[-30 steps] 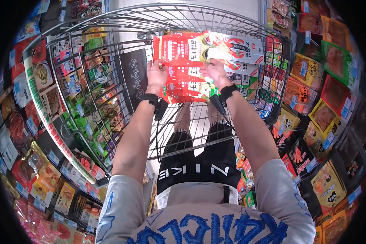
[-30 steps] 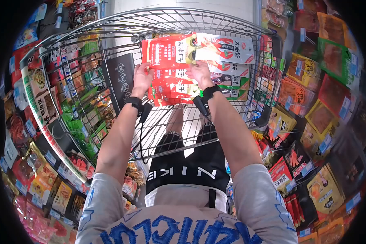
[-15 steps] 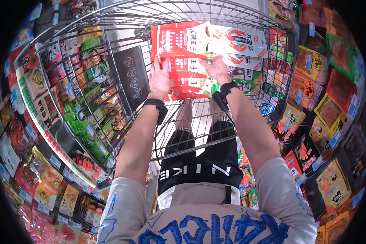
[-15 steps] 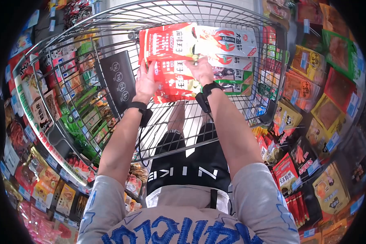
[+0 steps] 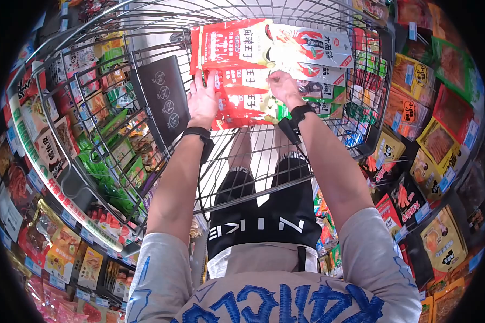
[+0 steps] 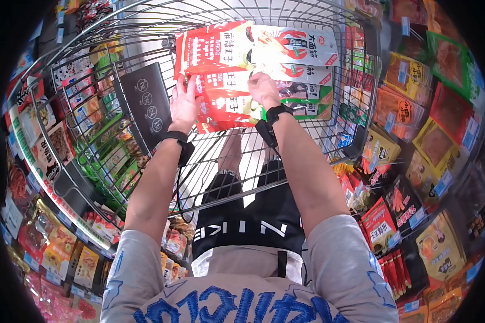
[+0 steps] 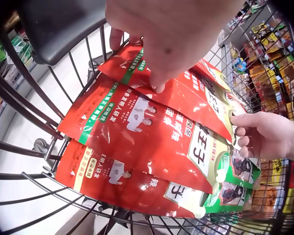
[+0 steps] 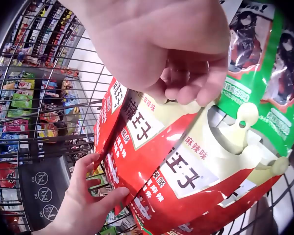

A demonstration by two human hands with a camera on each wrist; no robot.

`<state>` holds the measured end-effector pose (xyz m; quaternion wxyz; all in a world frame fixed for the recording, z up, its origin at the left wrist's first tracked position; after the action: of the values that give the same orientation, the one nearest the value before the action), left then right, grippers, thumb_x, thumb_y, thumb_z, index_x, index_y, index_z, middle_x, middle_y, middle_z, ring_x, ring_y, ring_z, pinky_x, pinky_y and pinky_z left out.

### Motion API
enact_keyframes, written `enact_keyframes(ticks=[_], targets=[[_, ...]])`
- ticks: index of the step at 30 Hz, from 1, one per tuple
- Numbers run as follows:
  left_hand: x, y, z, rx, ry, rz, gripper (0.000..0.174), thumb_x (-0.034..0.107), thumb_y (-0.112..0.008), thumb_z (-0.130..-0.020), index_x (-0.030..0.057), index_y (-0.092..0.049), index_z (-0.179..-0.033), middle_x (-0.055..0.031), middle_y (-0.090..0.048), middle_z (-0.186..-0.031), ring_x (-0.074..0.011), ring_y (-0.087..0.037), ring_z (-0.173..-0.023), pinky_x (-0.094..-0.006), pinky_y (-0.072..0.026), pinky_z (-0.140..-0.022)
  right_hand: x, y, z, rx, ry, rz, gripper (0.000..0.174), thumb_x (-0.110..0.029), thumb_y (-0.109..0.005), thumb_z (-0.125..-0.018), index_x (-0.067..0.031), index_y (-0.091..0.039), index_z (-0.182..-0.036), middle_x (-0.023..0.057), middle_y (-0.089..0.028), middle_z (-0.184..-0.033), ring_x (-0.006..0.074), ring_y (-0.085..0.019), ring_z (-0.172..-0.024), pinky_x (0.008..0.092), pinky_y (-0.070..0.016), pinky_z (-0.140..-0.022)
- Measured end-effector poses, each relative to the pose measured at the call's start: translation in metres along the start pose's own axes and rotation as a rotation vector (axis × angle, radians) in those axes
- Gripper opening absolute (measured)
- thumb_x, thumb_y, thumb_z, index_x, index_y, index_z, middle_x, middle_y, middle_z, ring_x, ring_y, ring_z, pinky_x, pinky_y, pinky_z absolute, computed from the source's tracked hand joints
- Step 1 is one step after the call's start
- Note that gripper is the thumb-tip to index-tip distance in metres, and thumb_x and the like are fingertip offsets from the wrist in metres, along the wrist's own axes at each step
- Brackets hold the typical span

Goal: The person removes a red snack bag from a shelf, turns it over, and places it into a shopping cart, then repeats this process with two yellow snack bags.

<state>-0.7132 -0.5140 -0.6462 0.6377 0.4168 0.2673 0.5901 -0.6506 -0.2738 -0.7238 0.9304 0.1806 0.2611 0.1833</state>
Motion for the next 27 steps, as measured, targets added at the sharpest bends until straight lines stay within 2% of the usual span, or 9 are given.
enact_keyframes(ticks=[7,9,11,13,14,17,19,22,27], targets=[[0.001,-0.001,0.005,0.058,0.027,0.192,0.077,0.015,-0.069,-0.080,0.0259,-0.032,-0.147,-0.0192,-0.021,-0.154,-0.0403,-0.034,-0.135,-0.0544,-0.0407,-0.104,0.017,-0.004,-0.007,0.003,0.018,-0.151,0.036,-0.033,-0.064,-0.082,-0.0078,-0.069,-0.107,0.0183,-0.071,-0.096,0.0322,-0.067,-0.096,0.0374,-0.0512,-0.087],[0.018,0.002,0.020,0.023,-0.058,0.136,0.092,0.017,-0.076,-0.074,0.0260,-0.026,-0.151,-0.0222,-0.015,-0.155,-0.0431,-0.025,-0.139,-0.0497,-0.0364,-0.110,0.029,-0.006,-0.005,0.026,-0.019,-0.135,0.037,-0.032,-0.064,-0.081,-0.0043,-0.069,-0.104,0.0183,-0.071,-0.094,0.0302,-0.069,-0.093,0.0367,-0.0524,-0.083],[0.032,-0.008,0.031,-0.134,-0.082,-0.004,0.114,0.023,-0.084,-0.067,0.0307,-0.012,-0.155,-0.0209,-0.001,-0.159,-0.0421,-0.010,-0.146,-0.0576,-0.0259,-0.113,0.033,-0.001,0.002,0.054,-0.056,-0.122,0.038,-0.032,-0.064,-0.080,-0.0008,-0.069,-0.101,0.0183,-0.071,-0.091,0.0282,-0.070,-0.090,0.0360,-0.0537,-0.080],[0.034,-0.023,0.038,-0.189,-0.120,-0.130,0.120,0.029,-0.087,-0.065,0.0317,-0.007,-0.155,-0.0204,0.001,-0.160,-0.0420,-0.006,-0.147,-0.0600,-0.0231,-0.113,0.032,-0.014,0.022,-0.235,-0.205,-0.026,0.037,-0.028,-0.064,-0.078,0.0039,-0.068,-0.095,0.0171,-0.071,-0.087,0.0242,-0.071,-0.077,0.0346,-0.0559,-0.067],[0.031,-0.029,0.038,-0.200,-0.102,-0.152,0.120,0.028,-0.086,-0.066,0.0323,-0.006,-0.155,-0.0196,0.003,-0.160,-0.0413,-0.006,-0.147,-0.0605,-0.0219,-0.114,0.028,-0.016,0.034,-0.278,-0.226,-0.088,0.029,-0.021,-0.062,-0.079,0.0034,-0.068,-0.092,0.0150,-0.070,-0.084,0.0211,-0.069,-0.066,0.0326,-0.0555,-0.057],[0.026,-0.038,0.036,-0.201,-0.082,-0.165,0.116,0.028,-0.083,-0.069,0.0328,-0.005,-0.155,-0.0184,0.003,-0.161,-0.0410,-0.009,-0.147,-0.0620,-0.0231,-0.112,0.025,-0.027,0.042,-0.281,-0.200,-0.093,0.023,-0.015,-0.059,-0.081,0.0032,-0.068,-0.091,0.0153,-0.069,-0.083,0.0203,-0.069,-0.065,0.0322,-0.0557,-0.054],[0.025,-0.036,0.031,-0.168,-0.077,-0.179,0.112,0.027,-0.081,-0.072,0.0335,-0.006,-0.155,-0.0185,0.000,-0.161,-0.0410,-0.010,-0.147,-0.0604,-0.0258,-0.112,0.042,-0.041,0.030,-0.334,-0.206,-0.042,0.023,-0.017,-0.058,-0.082,-0.0008,-0.069,-0.094,0.0156,-0.071,-0.092,0.0244,-0.071,-0.078,0.0346,-0.0577,-0.066],[0.024,-0.025,0.024,-0.050,-0.115,-0.110,0.098,0.026,-0.079,-0.075,0.0313,-0.020,-0.153,-0.0192,-0.009,-0.159,-0.0413,-0.017,-0.145,-0.0565,-0.0307,-0.111,0.052,-0.039,0.011,-0.129,-0.124,0.014,0.025,-0.024,-0.061,-0.079,-0.0103,-0.071,-0.097,0.0116,-0.068,-0.112,0.0295,-0.065,-0.102,0.0352,-0.0509,-0.091],[0.020,0.000,0.012,0.183,-0.087,0.112,0.069,0.025,-0.079,-0.076,0.0209,-0.048,-0.137,-0.0182,-0.037,-0.143,-0.0378,-0.039,-0.129,-0.0476,-0.0411,-0.103,0.056,-0.038,0.008,-0.115,-0.110,-0.059,0.024,-0.021,-0.061,-0.079,-0.0086,-0.071,-0.096,0.0127,-0.070,-0.105,0.0277,-0.067,-0.097,0.0343,-0.0523,-0.087]])
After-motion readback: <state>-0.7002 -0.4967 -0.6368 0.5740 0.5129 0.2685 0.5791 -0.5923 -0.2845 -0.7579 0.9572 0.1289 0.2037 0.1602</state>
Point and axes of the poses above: each hand's wrist, its own z-axis away from the middle knuckle, its own y-axis out of the back of the hand, x = y × z, the point moved 8 cm from there along -z, towards the middle knuckle
